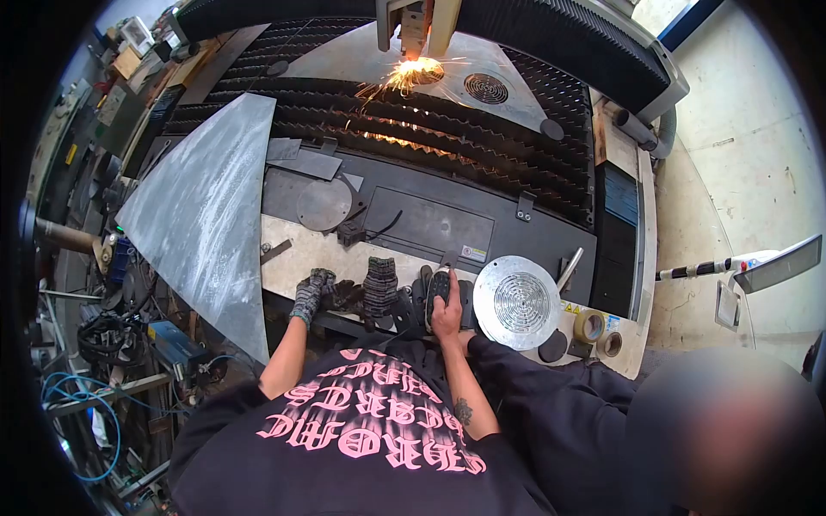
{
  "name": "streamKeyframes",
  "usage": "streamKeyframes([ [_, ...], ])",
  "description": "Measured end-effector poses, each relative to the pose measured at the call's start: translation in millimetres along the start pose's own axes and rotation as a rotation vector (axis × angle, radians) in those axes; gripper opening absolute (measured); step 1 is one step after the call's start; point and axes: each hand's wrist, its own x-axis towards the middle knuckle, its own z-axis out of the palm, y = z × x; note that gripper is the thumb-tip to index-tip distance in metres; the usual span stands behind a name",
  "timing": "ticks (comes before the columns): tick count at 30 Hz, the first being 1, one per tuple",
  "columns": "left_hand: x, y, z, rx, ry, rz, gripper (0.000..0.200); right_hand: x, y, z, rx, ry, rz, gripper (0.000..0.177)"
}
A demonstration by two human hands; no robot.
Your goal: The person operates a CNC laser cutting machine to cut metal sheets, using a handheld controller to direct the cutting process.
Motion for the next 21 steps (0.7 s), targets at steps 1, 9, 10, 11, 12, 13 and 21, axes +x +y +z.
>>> streamKeyframes([
  [1, 1.9, -2.5, -0.4, -0.045, 0.004, -0.028, 0.036, 0.4, -3.9, -1.5, 0.014, -0.007, 0.014, 0.065],
  [9, -4.6, 6.7, -1.2, 0.021, 0.024, -0.048, 0.042, 0.3, 0.0, 1.4, 0.110, -0.006, 0.106, 0.063],
  [10, -3.2, 3.9, -1.8, 0.012, 0.023, -0.051, 0.042, -0.3, -2.0, 1.2, 0.112, -0.006, 0.108, 0.063],
  [11, -1.7, 1.2, -2.1, 0.004, 0.022, -0.054, 0.043, -0.6, -3.9, -0.2, 0.084, -0.001, 0.079, 0.063],
  [12, -0.2, 0.1, -2.2, 0.019, 0.026, -0.042, 0.044, 0.5, -8.0, -0.5, 0.056, 0.005, 0.050, 0.063],
  [13, 0.9, -1.3, -2.4, 0.034, 0.030, -0.032, 0.044, 0.4, -7.3, -0.1, 0.064, 0.004, 0.054, 0.063],
  [21, 0.9, -3.1, -2.5, -0.037, 0.061, -0.096, 0.046, 0.3, 0.3, 0.8, 0.099, -0.011, 0.078, 0.065],
])
